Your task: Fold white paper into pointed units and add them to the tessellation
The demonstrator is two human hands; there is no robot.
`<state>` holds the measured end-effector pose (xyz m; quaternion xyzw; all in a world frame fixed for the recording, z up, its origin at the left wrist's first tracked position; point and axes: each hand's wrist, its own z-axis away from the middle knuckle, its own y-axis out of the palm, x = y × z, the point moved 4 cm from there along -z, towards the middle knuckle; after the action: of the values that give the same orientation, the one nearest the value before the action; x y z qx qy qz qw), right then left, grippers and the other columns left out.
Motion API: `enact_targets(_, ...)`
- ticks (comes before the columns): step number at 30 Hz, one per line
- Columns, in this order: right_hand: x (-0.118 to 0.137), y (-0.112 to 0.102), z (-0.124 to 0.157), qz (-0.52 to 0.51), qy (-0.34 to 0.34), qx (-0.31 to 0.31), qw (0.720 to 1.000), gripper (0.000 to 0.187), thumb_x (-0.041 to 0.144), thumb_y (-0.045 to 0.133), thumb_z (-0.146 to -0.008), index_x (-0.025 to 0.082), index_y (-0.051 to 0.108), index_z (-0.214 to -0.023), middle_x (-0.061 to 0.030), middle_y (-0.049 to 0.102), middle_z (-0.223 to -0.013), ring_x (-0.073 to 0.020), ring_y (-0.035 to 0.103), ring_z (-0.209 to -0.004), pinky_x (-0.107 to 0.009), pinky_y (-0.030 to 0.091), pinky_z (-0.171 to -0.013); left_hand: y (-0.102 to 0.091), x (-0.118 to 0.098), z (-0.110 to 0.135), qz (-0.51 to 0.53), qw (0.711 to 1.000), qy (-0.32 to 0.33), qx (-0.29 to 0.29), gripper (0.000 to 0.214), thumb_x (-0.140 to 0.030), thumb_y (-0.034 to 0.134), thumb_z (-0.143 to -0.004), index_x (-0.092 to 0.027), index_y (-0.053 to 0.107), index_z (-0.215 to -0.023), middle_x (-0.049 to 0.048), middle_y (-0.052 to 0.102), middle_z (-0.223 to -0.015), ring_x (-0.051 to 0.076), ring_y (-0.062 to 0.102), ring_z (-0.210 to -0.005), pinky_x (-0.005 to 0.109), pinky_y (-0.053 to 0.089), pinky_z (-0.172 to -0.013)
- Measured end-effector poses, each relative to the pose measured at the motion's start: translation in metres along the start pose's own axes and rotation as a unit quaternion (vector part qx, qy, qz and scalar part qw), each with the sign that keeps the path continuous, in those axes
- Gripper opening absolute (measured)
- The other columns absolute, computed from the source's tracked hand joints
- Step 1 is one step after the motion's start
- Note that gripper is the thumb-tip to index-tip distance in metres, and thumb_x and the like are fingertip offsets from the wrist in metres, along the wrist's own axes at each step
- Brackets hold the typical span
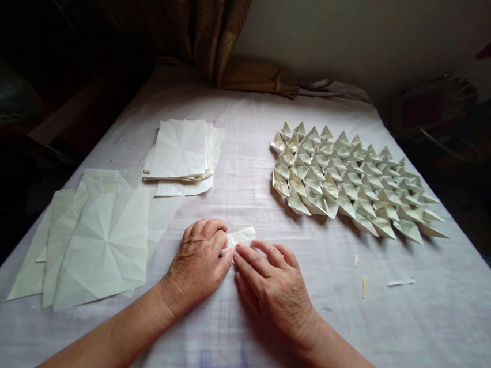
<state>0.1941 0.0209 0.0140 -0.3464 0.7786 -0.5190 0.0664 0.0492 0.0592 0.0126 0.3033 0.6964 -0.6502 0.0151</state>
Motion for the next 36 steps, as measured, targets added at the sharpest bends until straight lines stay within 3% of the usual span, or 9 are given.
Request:
enact_targets(14, -0.002, 0.001, 0.003, -0.011, 0.002, 0.021, 1.000, 0.024, 0.025, 0.055, -0.095, 0.022, 0.067, -0.116, -0.0018, 0.071, -0.120, -0.0237, 0.058, -0.110, -0.041, 0.032, -0.097, -0.001, 0.013, 0.005, 0.058, 0.998, 0.014, 0.011, 0.008, -0.021, 0.055, -0.090, -0.022, 0.048, -0.086, 0.0067, 0.058, -0.113, 0.025, 0.051, -0.108, 0.044, 0.041, -0.097)
enact_targets(28, -0.003, 0.000, 0.005, -0.024, 0.010, 0.017, 1.000, 0.023, 0.026, 0.054, -0.095, 0.023, 0.066, -0.114, -0.0020, 0.071, -0.121, -0.0229, 0.057, -0.110, -0.040, 0.031, -0.097, -0.011, 0.029, 0.007, 0.010, 1.000, -0.022, 0.020, 0.009, -0.024, 0.055, -0.089, -0.022, 0.054, -0.081, 0.0061, 0.058, -0.118, 0.027, 0.052, -0.109, 0.045, 0.040, -0.095)
enact_targets(36, 0.000, 0.002, 0.004, 0.011, -0.011, 0.060, 0.998, 0.031, 0.034, 0.059, -0.092, 0.030, 0.063, -0.123, -0.0045, 0.066, -0.124, -0.0268, 0.052, -0.111, -0.042, 0.031, -0.093, -0.010, 0.024, 0.007, -0.003, 0.999, -0.039, 0.012, 0.007, -0.024, 0.058, -0.086, -0.023, 0.056, -0.081, 0.0052, 0.059, -0.120, 0.026, 0.052, -0.110, 0.044, 0.039, -0.098)
